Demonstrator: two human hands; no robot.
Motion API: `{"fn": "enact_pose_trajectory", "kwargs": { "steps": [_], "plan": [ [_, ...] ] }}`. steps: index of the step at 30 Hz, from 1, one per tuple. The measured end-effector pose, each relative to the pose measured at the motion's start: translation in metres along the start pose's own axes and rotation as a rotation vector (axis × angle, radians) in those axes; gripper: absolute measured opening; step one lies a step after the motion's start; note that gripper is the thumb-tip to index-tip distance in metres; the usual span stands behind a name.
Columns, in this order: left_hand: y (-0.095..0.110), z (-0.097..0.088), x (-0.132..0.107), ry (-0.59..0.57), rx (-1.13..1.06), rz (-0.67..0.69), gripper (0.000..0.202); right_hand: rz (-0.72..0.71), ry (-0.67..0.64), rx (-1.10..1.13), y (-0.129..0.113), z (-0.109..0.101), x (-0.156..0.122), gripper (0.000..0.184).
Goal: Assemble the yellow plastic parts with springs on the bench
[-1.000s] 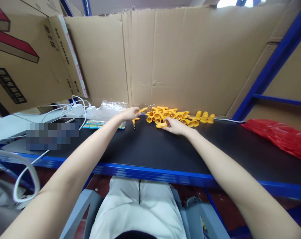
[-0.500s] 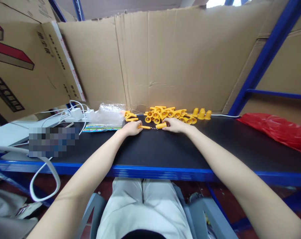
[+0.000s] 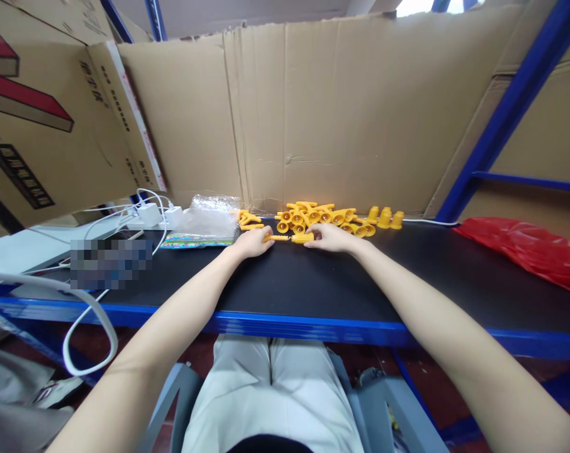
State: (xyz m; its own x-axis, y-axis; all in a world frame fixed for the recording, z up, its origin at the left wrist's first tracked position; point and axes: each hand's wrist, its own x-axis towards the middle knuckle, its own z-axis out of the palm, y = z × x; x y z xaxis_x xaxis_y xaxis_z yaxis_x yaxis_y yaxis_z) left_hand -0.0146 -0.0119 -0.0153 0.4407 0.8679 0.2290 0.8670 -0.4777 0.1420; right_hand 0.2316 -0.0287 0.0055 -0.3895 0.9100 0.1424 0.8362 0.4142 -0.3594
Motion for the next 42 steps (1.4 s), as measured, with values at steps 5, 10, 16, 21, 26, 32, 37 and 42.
{"fn": "enact_pose_trajectory", "kwargs": {
  "steps": [5, 10, 16, 21, 26, 32, 37, 42],
  "plan": [
    [0.004, -0.003, -0.002, 0.157, -0.113, 0.072, 0.031, 0.005, 0.021, 0.230, -0.002, 0.003, 0.001, 0.032],
    [0.000, -0.005, -0.002, 0.173, -0.140, 0.048, 0.026, 0.019, -0.028, 0.503, 0.004, 0.007, 0.005, 0.035],
    [-0.002, -0.003, 0.000, 0.192, -0.122, -0.012, 0.024, 0.053, 0.019, 0.585, 0.004, 0.016, 0.011, 0.033],
    [0.000, -0.001, 0.002, 0.203, -0.132, -0.090, 0.026, 0.026, -0.158, 0.759, 0.010, 0.009, 0.006, 0.033],
    [0.007, -0.006, -0.003, 0.227, -0.140, -0.088, 0.027, 0.051, -0.183, 0.870, 0.010, 0.010, 0.004, 0.039],
    [0.008, -0.007, -0.003, 0.264, -0.101, -0.111, 0.027, 0.185, -0.193, 0.851, 0.005, 0.013, 0.008, 0.067],
    [0.006, -0.006, 0.000, 0.257, -0.129, -0.124, 0.027, 0.108, -0.303, 0.991, 0.016, 0.005, 0.003, 0.036],
    [0.008, -0.003, -0.002, 0.256, -0.089, -0.127, 0.028, 0.091, -0.280, 1.021, 0.019, 0.002, -0.002, 0.024]
  ]
}}
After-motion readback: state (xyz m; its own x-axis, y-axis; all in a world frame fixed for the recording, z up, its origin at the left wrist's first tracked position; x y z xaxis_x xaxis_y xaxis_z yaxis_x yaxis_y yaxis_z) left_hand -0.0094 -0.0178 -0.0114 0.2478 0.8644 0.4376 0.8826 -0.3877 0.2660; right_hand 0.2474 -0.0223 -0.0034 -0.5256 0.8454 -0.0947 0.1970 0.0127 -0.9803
